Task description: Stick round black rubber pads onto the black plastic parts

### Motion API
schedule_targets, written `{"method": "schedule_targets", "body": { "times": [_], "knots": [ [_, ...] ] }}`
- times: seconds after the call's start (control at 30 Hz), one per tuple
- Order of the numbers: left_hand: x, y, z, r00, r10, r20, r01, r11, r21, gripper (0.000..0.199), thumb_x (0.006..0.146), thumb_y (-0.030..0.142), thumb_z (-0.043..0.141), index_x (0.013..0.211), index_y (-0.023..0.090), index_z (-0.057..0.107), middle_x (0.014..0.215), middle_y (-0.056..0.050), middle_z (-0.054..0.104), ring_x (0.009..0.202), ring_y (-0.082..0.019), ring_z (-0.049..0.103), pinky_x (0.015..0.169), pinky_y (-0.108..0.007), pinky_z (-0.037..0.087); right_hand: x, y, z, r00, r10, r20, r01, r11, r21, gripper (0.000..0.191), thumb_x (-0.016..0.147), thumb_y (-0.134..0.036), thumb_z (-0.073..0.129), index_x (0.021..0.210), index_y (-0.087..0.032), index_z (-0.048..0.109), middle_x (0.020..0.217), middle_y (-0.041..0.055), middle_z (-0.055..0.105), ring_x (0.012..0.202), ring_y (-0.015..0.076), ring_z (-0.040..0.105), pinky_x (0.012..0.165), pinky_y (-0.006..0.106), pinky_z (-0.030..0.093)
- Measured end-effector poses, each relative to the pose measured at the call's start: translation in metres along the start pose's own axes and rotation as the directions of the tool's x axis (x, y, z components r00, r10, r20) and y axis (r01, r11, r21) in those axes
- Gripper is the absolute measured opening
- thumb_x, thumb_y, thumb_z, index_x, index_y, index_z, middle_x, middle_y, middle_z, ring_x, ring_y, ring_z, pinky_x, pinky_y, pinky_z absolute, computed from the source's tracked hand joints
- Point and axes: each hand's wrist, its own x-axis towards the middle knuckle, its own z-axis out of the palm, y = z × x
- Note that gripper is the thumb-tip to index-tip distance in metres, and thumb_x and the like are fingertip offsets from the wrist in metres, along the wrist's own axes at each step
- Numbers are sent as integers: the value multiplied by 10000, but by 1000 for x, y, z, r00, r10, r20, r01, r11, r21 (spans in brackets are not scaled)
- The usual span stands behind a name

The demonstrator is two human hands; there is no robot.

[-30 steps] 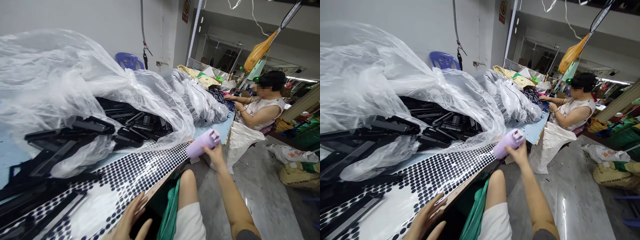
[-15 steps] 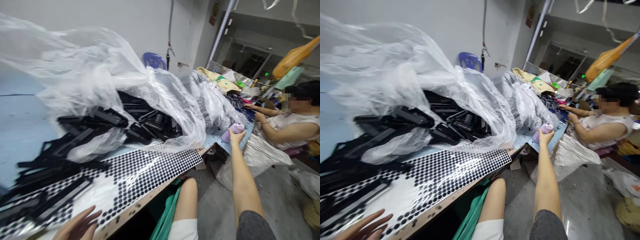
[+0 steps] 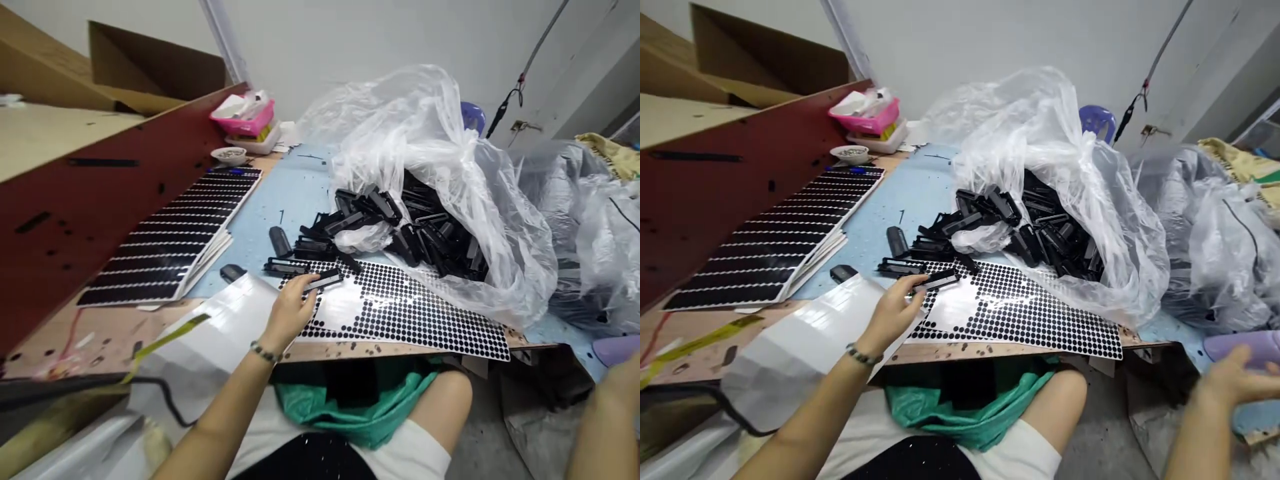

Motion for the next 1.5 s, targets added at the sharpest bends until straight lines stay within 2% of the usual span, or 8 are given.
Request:
{"method": "schedule_targets", "body": {
  "times": [0.13, 0.17, 0.27, 0.37, 0.57, 0.8, 1.0, 1.5],
  "knots": [
    [27, -4, 14, 993, 32, 111, -53, 980, 190, 175, 755, 162, 509, 852, 179, 654, 1041, -159, 703, 1054, -339, 619, 933, -522, 474, -123, -56, 26, 875, 20, 483, -83, 991, 109, 327, 730, -463, 627, 957, -229, 607, 912, 90, 652, 835, 281, 636, 815, 553, 496],
    [32, -6, 15, 994, 23, 111, -45, 979, 197, 142, 758, 160, 510, 805, 183, 642, 1047, -162, 700, 1060, -345, 614, 936, -531, 464, -155, -71, 33, 792, -10, 611, -80, 990, 119, 276, 730, -452, 636, 883, -222, 628, 814, 56, 656, 743, 245, 637, 745, 482, 528],
    [32, -10, 8, 999, 31, 33, -34, 996, 85, 145, 827, 233, 480, 832, 176, 613, 1161, -171, 658, 1141, -334, 574, 983, -510, 432, -233, -114, 56, 341, -176, 924, 12, 983, 183, 155, 844, -317, 532, 866, -217, 648, 841, 53, 660, 775, 206, 632, 726, 374, 524],
    [12, -10, -6, 997, -74, -38, 57, 939, -338, 231, 856, 381, 486, 930, 183, 581, 1080, -124, 673, 1051, -277, 618, 904, -425, 489, -280, -147, 82, 97, -113, 989, 173, 980, 95, 138, 852, -160, 497, 821, -210, 622, 876, 56, 638, 837, 196, 616, 796, 352, 501],
    [-39, 3, -24, 843, -345, 413, 524, 346, -778, 419, 716, 536, 659, 916, 186, 543, 899, -63, 698, 764, -194, 675, 614, -287, 534, -306, -165, 124, 81, 14, 997, 253, 967, -34, 138, 803, -83, 517, 744, -206, 540, 874, 76, 580, 790, 209, 565, 725, 354, 470],
    [-51, 7, -29, 706, -384, 595, 667, 78, -741, 419, 693, 464, 690, 966, 173, 561, 890, -57, 717, 680, -164, 670, 589, -263, 525, -305, -188, 108, 15, 11, 1000, 119, 993, -13, 135, 801, -139, 521, 717, -228, 465, 759, 6, 555, 725, 171, 549, 722, 330, 484],
    [-56, 4, -24, 745, -361, 560, 610, 31, -792, 358, 696, 425, 712, 925, 184, 581, 824, -27, 694, 808, -202, 685, 702, -297, 544, -326, -225, 58, -88, -26, 996, -638, 769, -37, 135, 784, -345, 633, 800, -229, 567, 761, -12, 575, 694, 140, 575, 706, 304, 522],
    [-66, 0, -17, 840, -377, 390, 474, 160, -866, 324, 717, 435, 723, 931, 206, 637, 951, -21, 676, 948, -194, 626, 910, -324, 484, -346, -238, 48, 40, -54, 998, -412, 909, 65, 84, 788, -272, 580, 719, -224, 569, 931, 45, 529, 863, 172, 550, 722, 295, 526]
  ]
}}
